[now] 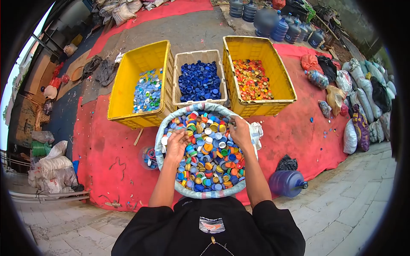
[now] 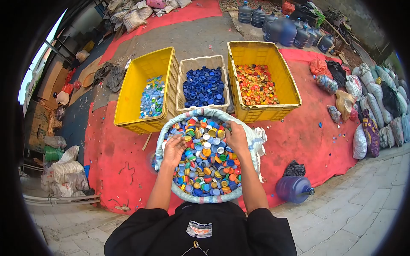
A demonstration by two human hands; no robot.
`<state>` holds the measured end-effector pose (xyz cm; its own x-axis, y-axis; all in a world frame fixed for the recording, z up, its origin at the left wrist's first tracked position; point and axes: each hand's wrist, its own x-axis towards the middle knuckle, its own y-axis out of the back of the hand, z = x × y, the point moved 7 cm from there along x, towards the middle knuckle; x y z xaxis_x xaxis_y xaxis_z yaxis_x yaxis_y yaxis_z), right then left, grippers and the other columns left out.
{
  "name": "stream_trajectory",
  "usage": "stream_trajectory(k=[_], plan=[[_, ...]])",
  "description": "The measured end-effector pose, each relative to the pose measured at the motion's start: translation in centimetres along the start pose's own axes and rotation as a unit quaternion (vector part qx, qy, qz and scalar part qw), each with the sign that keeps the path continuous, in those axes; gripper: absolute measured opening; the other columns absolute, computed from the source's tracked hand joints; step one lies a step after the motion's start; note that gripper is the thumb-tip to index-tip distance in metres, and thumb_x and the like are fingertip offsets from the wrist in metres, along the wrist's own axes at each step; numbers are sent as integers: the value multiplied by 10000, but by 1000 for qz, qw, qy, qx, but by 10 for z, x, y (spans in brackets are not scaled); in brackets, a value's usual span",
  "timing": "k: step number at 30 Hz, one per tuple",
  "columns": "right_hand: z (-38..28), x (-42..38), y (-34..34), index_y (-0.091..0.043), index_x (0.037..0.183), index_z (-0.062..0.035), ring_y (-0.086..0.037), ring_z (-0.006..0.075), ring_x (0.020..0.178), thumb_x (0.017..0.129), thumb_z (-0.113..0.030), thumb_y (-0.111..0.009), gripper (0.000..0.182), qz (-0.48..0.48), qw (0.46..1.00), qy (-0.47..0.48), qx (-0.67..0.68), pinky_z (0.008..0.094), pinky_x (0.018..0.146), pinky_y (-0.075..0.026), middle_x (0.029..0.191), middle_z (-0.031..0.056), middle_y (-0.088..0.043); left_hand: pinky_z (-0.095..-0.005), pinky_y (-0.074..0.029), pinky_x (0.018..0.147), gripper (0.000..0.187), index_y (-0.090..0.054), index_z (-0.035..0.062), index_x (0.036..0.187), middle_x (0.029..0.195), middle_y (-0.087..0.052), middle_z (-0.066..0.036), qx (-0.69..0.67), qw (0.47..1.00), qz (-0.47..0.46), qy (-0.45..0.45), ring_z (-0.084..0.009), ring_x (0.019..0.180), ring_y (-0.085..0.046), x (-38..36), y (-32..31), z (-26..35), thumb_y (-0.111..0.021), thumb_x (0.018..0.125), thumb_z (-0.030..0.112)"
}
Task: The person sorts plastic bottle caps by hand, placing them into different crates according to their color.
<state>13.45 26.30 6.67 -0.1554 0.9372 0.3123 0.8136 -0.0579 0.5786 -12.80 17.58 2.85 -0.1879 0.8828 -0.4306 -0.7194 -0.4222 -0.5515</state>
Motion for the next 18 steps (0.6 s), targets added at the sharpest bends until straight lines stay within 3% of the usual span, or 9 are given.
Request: stream_trajectory(k=[5,10,18], plan=[[-26,7,-39,-587,1063,19,-596,399,930,740,-42,-617,330,-113,983,87,-114,471,847,-488,906,214,-645,-278,-517,689,142,-581,42,1055,929,-610,-48,12,999,34,11,-108,766,-577,-48,52,-10,-586,917,75],[-7,12,-68,-566,988,34,-622,427,919,708,-32,-617,292,-247,954,32,-169,491,806,-508,946,247,-654,-261,-508,671,141,-579,41,1047,911,-609,-44,-12,997,78,0,-101,730,-576,-73,90,-19,-589,909,67],[-11,7,-73,-584,1027,-22,-624,418,927,739,-95,-609,298,-227,948,19,-223,524,790,-499,969,210,-667,-233,-473,628,169,-569,25,1055,878,-599,-32,38,994,98,-16,-90,695,-546,-84,96,-21,-605,895,70]])
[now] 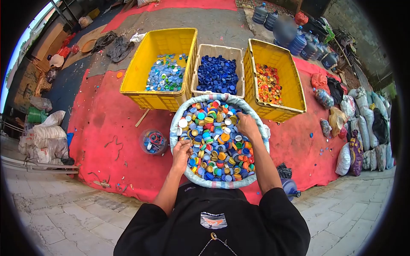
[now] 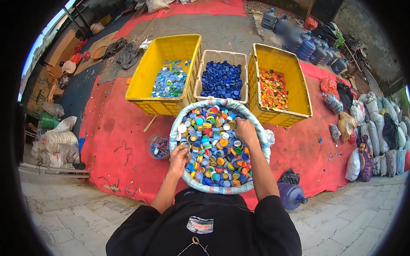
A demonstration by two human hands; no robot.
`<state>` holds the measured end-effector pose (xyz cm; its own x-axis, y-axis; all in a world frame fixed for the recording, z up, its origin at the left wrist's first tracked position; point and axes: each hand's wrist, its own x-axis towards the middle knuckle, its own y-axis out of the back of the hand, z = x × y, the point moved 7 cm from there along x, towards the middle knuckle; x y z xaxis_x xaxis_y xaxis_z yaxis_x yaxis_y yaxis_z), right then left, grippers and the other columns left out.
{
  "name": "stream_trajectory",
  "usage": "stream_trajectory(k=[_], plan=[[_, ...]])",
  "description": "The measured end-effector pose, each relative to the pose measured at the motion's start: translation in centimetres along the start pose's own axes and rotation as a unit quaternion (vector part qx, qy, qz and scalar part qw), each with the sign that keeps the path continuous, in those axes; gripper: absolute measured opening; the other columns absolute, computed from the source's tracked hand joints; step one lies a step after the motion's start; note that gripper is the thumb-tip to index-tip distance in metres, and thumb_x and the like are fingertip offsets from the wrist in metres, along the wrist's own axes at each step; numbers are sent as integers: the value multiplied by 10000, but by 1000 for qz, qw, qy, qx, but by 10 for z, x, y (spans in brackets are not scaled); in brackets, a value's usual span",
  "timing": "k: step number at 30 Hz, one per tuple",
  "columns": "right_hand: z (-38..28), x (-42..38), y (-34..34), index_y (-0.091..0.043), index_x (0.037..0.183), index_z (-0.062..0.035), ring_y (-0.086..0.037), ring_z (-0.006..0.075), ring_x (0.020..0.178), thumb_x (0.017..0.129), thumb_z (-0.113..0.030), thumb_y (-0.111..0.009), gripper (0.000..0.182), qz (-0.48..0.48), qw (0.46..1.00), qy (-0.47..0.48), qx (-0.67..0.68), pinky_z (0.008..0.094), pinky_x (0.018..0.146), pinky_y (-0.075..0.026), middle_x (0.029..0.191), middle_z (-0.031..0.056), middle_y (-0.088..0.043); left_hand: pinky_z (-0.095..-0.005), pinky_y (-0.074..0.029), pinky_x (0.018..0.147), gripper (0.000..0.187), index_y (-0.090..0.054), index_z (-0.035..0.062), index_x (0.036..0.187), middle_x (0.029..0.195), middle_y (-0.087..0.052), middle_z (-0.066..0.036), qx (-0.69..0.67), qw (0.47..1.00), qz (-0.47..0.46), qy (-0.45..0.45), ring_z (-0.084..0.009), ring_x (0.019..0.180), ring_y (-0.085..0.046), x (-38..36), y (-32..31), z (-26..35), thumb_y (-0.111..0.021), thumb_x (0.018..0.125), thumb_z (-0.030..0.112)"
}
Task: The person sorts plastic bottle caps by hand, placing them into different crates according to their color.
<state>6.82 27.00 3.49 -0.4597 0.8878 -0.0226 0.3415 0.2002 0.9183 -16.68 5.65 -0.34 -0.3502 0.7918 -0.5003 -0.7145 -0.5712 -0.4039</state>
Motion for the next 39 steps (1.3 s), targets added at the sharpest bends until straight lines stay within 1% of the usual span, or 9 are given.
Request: stream_trajectory(k=[4,7,11,14,18,22,32,36,39], plan=[[2,-11,6,-574,1160,-16,-652,362,885,755,-131,-702,440,108,989,52,86,432,777,-526,986,191,-682,-219,-443,578,177,-562,32,1047,870,-599,-22,170,984,17,-45,-62,687,-521,5,-2,0,-610,885,86],[11,-23,9,-573,1186,-14,-649,305,901,753,-131,-725,474,125,952,-43,276,416,778,-517,958,145,-678,-248,-457,597,253,-564,0,1056,868,-618,-41,278,950,40,-136,-103,684,-543,16,0,-1,-663,846,99],[14,-56,5,-563,1171,3,-628,184,898,869,-169,-647,358,94,810,-132,564,312,767,-514,1001,90,-631,-344,-479,706,355,-558,-17,1074,942,-650,-107,436,879,46,-187,-216,773,-597,11,-18,15,-714,780,105],[13,-86,-10,-542,1181,-1,-630,200,889,879,-154,-612,346,81,635,-152,753,322,770,-515,1019,90,-621,-408,-448,823,381,-553,-8,1090,962,-649,-138,546,780,60,-300,-303,896,-593,10,-30,18,-717,766,108],[6,-135,-27,-528,1179,-6,-602,245,981,854,-204,-571,383,119,471,-171,857,376,846,-493,1060,128,-604,-440,-419,866,399,-552,6,1083,966,-647,-136,587,744,78,-308,-330,960,-568,9,-39,18,-735,755,139],[-13,-184,-49,-581,1096,-20,-583,246,1000,838,-246,-577,343,138,427,-229,864,388,869,-485,1060,123,-598,-444,-416,810,419,-566,17,1059,926,-638,-131,635,694,103,-324,-321,920,-564,7,-45,21,-746,769,258],[-21,-205,-43,-594,1045,-51,-578,185,891,853,-277,-573,298,169,483,-248,823,346,781,-472,997,78,-603,-473,-448,790,443,-557,-21,1036,930,-639,-180,666,685,90,-281,-360,882,-588,23,-49,11,-745,745,256],[-23,-199,-37,-594,1032,-56,-576,146,830,868,-245,-572,251,174,490,-252,816,323,741,-469,939,47,-608,-461,-454,793,435,-553,-18,1068,940,-635,-188,610,726,66,-309,-348,879,-584,18,-46,15,-731,757,228],[-26,-193,-44,-596,1019,-47,-555,98,733,874,-185,-619,202,153,573,-284,754,263,658,-448,842,17,-601,-433,-494,791,358,-552,-2,1067,933,-626,-143,499,815,27,-293,-278,857,-582,13,-41,26,-694,795,183]])
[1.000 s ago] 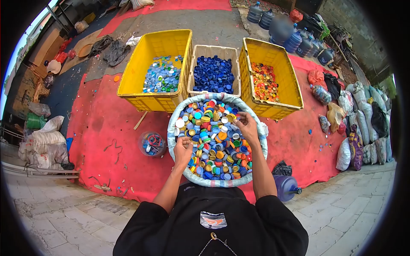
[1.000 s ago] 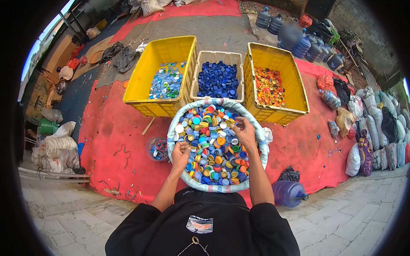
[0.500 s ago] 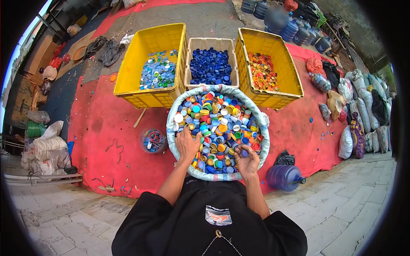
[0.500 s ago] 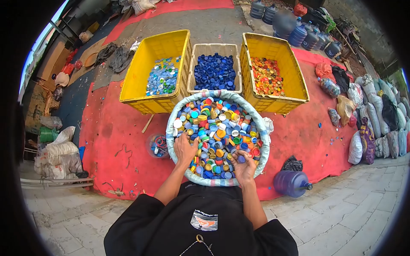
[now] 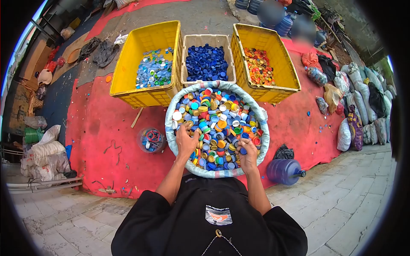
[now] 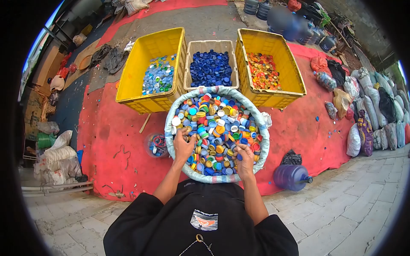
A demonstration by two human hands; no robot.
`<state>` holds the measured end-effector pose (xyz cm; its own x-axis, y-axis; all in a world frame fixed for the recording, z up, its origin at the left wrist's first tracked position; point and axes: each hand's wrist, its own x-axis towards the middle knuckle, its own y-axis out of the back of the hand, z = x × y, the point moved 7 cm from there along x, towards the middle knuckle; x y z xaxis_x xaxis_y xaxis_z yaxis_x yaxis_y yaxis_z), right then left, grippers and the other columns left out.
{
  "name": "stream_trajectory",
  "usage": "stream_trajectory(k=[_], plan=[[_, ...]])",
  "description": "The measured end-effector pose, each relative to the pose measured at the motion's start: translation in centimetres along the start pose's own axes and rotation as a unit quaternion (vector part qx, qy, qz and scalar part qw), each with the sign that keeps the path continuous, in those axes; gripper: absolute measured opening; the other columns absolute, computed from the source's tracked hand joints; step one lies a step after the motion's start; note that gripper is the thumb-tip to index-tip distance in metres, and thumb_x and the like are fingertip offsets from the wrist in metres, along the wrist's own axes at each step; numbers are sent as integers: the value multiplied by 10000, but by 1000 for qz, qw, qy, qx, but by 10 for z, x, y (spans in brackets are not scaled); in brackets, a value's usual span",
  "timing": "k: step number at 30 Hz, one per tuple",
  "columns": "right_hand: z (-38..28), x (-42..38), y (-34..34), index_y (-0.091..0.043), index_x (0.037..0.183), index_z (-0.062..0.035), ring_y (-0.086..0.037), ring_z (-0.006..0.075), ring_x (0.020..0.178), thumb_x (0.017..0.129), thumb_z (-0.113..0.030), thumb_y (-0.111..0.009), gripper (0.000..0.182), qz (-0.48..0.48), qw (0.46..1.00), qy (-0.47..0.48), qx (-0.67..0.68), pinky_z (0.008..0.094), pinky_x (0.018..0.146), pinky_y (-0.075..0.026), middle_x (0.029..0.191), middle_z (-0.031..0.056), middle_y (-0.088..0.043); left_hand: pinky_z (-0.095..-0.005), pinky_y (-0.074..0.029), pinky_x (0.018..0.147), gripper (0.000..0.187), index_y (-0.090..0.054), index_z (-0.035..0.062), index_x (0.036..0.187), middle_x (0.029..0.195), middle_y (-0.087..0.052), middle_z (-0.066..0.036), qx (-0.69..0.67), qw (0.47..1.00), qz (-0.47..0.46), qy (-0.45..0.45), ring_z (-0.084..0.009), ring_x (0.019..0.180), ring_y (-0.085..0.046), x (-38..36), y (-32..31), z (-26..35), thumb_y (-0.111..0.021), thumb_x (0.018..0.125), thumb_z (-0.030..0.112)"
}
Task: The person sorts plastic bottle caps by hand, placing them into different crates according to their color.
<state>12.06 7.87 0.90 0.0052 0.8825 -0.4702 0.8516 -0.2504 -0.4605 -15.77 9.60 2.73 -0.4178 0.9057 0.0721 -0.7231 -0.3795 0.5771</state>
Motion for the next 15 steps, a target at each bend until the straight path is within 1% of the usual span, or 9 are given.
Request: stream_trajectory(k=[1,2,4,5,7,9,11,14,15], plan=[[1,2,-5,-598,1022,-38,-550,83,709,864,-163,-642,206,-2,996,9,-88,253,641,-448,812,9,-600,-426,-508,790,333,-553,3,1072,936,-620,-128,-155,985,-17,72,-255,857,-580,1,3,-8,-670,808,168],[3,5,-11,-600,1025,-29,-545,67,685,854,-140,-665,213,-6,984,18,-176,243,625,-447,783,2,-599,-419,-522,788,309,-553,8,1078,939,-613,-113,-305,941,-31,141,-232,858,-577,0,4,-14,-647,822,153],[7,12,-35,-606,1017,3,-529,51,634,830,-122,-714,250,-27,954,74,-289,239,576,-434,695,-19,-582,-421,-544,792,259,-559,37,1089,978,-588,-97,-573,785,-46,228,-215,869,-583,-5,10,-17,-569,848,133],[13,22,-43,-618,1021,8,-558,92,622,823,-119,-712,254,-46,912,171,-369,269,575,-447,711,18,-617,-411,-537,786,253,-556,23,1066,953,-574,-101,-642,724,-59,247,-217,880,-571,-6,14,-22,-548,855,163],[4,21,-89,-623,1043,5,-586,144,629,804,-106,-711,278,-93,831,232,-497,284,598,-463,731,75,-651,-406,-531,780,236,-557,13,1030,940,-578,-101,-727,625,-45,280,-222,868,-579,-11,29,-22,-543,858,174],[2,19,-129,-607,1065,-4,-657,330,745,783,-81,-704,307,-163,763,320,-537,413,665,-510,880,150,-678,-396,-529,773,223,-560,12,1009,930,-581,-94,-733,613,-40,291,-220,857,-581,-17,36,-29,-543,866,183],[15,29,-152,-582,1075,-13,-650,392,809,798,-85,-665,299,-201,720,321,-582,473,692,-511,935,177,-670,-385,-528,767,212,-563,14,991,916,-586,-89,-735,607,-34,300,-217,841,-585,-25,42,-37,-544,878,192],[32,40,-177,-557,1067,-22,-648,397,805,796,-68,-610,280,-221,645,339,-648,486,676,-516,915,190,-667,-352,-530,748,181,-578,37,960,867,-603,-68,-734,604,-29,310,-188,796,-599,-37,44,-51,-571,913,212],[38,44,-182,-550,1076,-24,-648,398,816,789,-78,-627,301,-226,625,331,-670,488,678,-515,915,192,-667,-348,-529,742,172,-582,44,957,857,-606,-60,-725,615,-27,309,-181,790,-601,-41,45,-54,-578,914,210]])
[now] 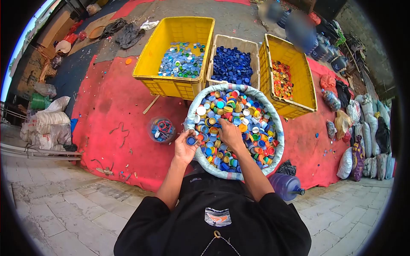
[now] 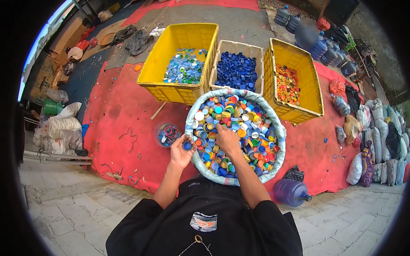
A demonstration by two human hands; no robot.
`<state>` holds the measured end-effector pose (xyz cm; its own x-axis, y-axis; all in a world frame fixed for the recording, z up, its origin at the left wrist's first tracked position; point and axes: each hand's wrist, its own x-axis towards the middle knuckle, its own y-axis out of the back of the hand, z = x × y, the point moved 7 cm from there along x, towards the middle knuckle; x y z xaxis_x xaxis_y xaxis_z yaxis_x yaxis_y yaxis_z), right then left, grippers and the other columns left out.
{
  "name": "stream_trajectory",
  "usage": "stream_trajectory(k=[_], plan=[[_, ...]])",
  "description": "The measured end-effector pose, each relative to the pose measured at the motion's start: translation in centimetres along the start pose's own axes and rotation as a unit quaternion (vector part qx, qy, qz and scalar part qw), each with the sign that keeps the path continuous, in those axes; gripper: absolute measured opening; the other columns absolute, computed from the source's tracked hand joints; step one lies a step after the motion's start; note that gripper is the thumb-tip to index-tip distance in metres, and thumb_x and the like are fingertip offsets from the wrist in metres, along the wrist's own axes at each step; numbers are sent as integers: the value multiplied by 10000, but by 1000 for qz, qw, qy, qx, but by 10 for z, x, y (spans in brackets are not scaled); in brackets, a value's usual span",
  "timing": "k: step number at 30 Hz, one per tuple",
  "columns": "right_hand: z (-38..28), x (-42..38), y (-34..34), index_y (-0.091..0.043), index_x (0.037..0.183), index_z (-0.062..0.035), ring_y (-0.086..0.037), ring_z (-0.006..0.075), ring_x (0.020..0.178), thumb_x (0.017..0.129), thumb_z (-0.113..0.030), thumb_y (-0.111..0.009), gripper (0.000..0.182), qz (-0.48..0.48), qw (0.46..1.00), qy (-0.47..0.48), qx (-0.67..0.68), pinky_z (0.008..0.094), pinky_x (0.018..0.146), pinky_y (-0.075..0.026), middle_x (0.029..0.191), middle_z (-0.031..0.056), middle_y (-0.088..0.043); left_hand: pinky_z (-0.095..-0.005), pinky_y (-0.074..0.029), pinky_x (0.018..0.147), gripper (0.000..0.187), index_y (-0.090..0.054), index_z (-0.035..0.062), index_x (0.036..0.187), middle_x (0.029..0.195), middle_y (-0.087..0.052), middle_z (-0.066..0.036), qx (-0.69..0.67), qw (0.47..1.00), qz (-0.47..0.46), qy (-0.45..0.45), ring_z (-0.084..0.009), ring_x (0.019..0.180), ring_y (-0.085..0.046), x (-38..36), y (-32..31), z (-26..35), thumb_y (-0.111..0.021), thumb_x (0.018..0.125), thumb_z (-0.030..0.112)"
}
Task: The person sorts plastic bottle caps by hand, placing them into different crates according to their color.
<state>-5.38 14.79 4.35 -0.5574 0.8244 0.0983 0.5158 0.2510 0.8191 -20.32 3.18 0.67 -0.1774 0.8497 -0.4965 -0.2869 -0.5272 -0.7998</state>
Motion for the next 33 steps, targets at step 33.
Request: stream_trajectory(k=[33], plan=[[44,-102,-4,-558,1170,7,-594,178,776,732,-41,-518,443,33,545,-263,795,333,754,-516,987,116,-614,-467,-517,701,515,-519,23,1185,995,-660,-171,855,430,7,-291,-380,865,-657,59,-67,-21,-760,758,181]])
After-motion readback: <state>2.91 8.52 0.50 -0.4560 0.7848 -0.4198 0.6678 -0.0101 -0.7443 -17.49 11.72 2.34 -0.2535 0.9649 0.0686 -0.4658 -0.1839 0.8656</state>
